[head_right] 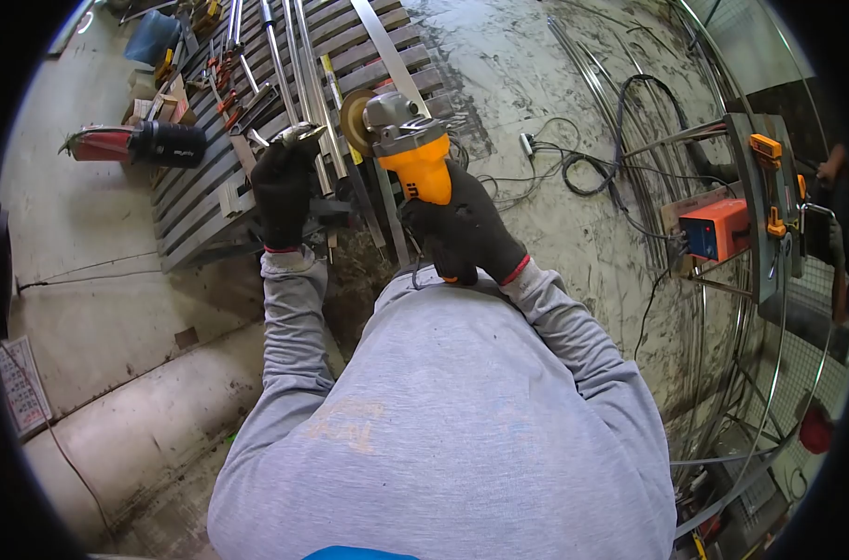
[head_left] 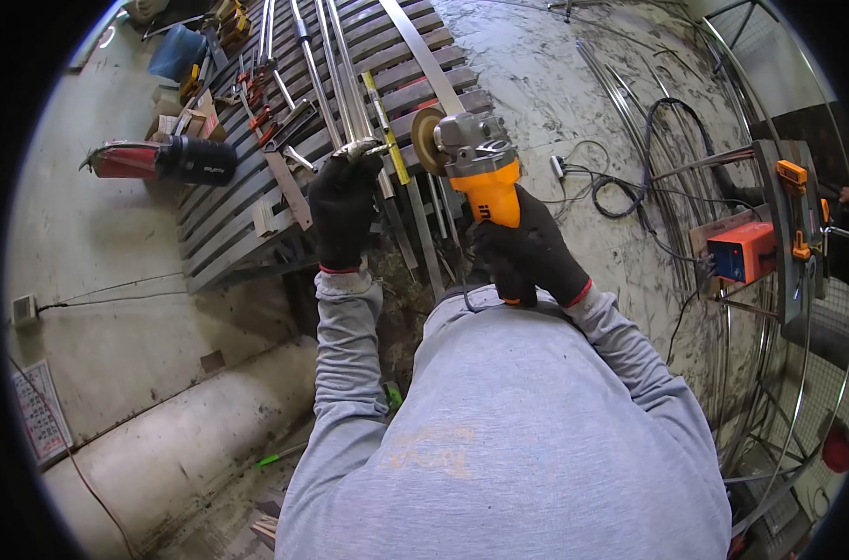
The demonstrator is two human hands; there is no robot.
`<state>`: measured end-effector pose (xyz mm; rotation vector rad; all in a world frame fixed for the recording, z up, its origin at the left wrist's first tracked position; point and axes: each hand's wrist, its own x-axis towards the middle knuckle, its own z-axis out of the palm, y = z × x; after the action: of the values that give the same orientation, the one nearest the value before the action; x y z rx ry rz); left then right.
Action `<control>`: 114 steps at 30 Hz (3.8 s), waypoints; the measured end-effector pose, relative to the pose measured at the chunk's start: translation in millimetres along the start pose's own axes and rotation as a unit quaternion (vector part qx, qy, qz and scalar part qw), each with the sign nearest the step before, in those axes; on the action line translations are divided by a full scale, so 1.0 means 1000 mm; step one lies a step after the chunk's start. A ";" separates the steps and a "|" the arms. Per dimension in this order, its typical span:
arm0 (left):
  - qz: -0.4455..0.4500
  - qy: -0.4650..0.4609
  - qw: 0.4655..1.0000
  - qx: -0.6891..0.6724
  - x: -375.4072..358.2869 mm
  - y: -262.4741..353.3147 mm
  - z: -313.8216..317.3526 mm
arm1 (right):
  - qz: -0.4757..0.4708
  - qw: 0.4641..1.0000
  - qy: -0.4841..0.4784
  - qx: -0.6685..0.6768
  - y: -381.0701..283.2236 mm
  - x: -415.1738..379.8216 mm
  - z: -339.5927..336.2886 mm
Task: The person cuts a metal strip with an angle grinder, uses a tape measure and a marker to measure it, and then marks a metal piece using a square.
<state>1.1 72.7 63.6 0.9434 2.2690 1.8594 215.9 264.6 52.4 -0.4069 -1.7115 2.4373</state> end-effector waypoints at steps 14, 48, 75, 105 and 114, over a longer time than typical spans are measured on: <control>0.115 -0.037 0.983 0.139 0.022 0.007 0.002 | -0.018 0.990 -0.011 -0.137 -0.001 0.009 0.004; 0.107 0.012 0.977 0.182 0.022 0.023 -0.002 | -0.029 0.991 0.032 -0.126 -0.003 0.015 0.011; 0.114 0.012 0.977 0.177 0.022 0.026 0.003 | -0.066 0.982 0.003 -0.178 -0.014 0.009 0.016; 0.200 0.027 0.917 0.345 0.014 0.021 0.020 | -0.087 0.969 0.070 -0.222 -0.025 -0.001 0.027; 0.223 0.018 0.869 0.441 0.007 0.029 0.015 | -0.074 0.971 0.079 -0.212 -0.021 0.001 0.028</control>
<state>13.8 91.4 88.4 1.6382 3.1730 0.8040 205.8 247.1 80.3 -0.4815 -2.0998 1.8754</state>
